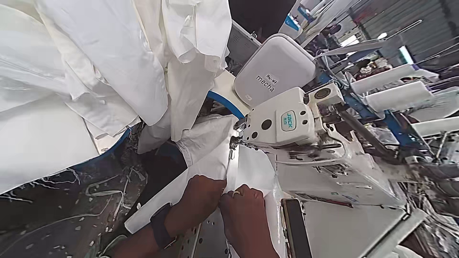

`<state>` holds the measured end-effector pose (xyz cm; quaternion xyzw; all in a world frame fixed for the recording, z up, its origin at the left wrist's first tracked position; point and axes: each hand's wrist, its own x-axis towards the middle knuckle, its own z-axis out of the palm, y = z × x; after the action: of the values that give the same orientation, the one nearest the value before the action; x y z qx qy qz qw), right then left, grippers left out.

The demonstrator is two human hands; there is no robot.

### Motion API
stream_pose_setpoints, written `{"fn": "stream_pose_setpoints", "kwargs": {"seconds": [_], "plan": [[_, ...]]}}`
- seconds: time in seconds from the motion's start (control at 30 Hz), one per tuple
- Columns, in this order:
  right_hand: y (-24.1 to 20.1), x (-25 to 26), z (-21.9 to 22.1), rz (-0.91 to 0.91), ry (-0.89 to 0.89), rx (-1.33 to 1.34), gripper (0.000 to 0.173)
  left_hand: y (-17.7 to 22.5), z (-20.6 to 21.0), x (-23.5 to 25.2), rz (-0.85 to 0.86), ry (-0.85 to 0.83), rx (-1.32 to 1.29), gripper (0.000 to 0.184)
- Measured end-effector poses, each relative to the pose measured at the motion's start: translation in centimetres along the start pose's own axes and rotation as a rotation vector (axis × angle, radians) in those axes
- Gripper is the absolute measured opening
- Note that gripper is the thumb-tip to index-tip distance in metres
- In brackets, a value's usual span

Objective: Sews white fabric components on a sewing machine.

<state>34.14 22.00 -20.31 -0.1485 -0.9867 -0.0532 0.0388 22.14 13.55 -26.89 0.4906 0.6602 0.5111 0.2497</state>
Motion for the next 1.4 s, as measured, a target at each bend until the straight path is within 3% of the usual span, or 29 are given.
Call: {"fn": "stream_pose_setpoints", "kwargs": {"seconds": [0.07,0.17,0.23,0.3,0.37,0.43,0.5,0.57,0.7,0.83,0.97,1.1,1.33,1.4], "plan": [[1.9,-0.8,-1.7,0.074,0.033,0.085,0.022,0.5,-0.7,0.0,-0.075,0.055,0.040,0.031],[6.3,-2.3,-5.5,0.176,0.043,0.089,0.026,2.9,-2.6,3.0,-0.188,-0.204,0.235,0.047],[7.7,-3.4,-5.1,0.159,0.116,0.005,0.032,4.6,-0.6,6.2,-0.170,-0.448,0.353,0.033],[7.3,-3.7,-4.5,0.140,0.168,-0.062,0.034,6.5,0.5,8.0,-0.174,-0.490,0.456,0.022],[6.3,-5.1,-3.0,0.151,0.178,-0.075,0.029,7.3,0.5,6.2,-0.251,-0.439,0.451,0.032],[5.0,-6.1,-0.9,0.178,0.195,-0.088,0.021,6.3,0.1,2.4,-0.298,-0.209,0.447,0.055],[3.3,-6.0,0.5,0.152,0.245,-0.079,0.017,3.7,1.0,-0.6,-0.143,0.143,0.387,0.038],[0.9,-5.6,1.6,0.082,0.351,-0.107,0.018,1.3,3.3,-1.6,0.034,0.261,0.225,0.025],[-1.4,-3.1,2.7,-0.008,0.508,-0.144,0.020,0.0,2.9,-0.5,0.050,0.199,0.065,0.021],[-0.5,-2.7,3.9,-0.007,0.564,-0.064,0.020,-0.5,3.5,-2.2,0.082,0.294,-0.041,0.015],[0.1,-1.6,4.6,0.083,0.605,0.071,0.015,-1.9,4.8,-1.1,0.185,0.471,-0.007,0.021],[1.2,-0.3,5.9,0.064,0.702,0.188,0.012,-2.4,5.1,1.0,0.272,0.568,0.067,0.024],[2.4,1.7,7.2,0.113,0.725,0.278,0.016,-3.3,4.8,4.8,0.308,0.642,0.238,0.023],[2.2,2.4,7.2,0.154,0.707,0.243,0.019,-3.6,4.4,5.2,0.305,0.584,0.226,0.020]]}}
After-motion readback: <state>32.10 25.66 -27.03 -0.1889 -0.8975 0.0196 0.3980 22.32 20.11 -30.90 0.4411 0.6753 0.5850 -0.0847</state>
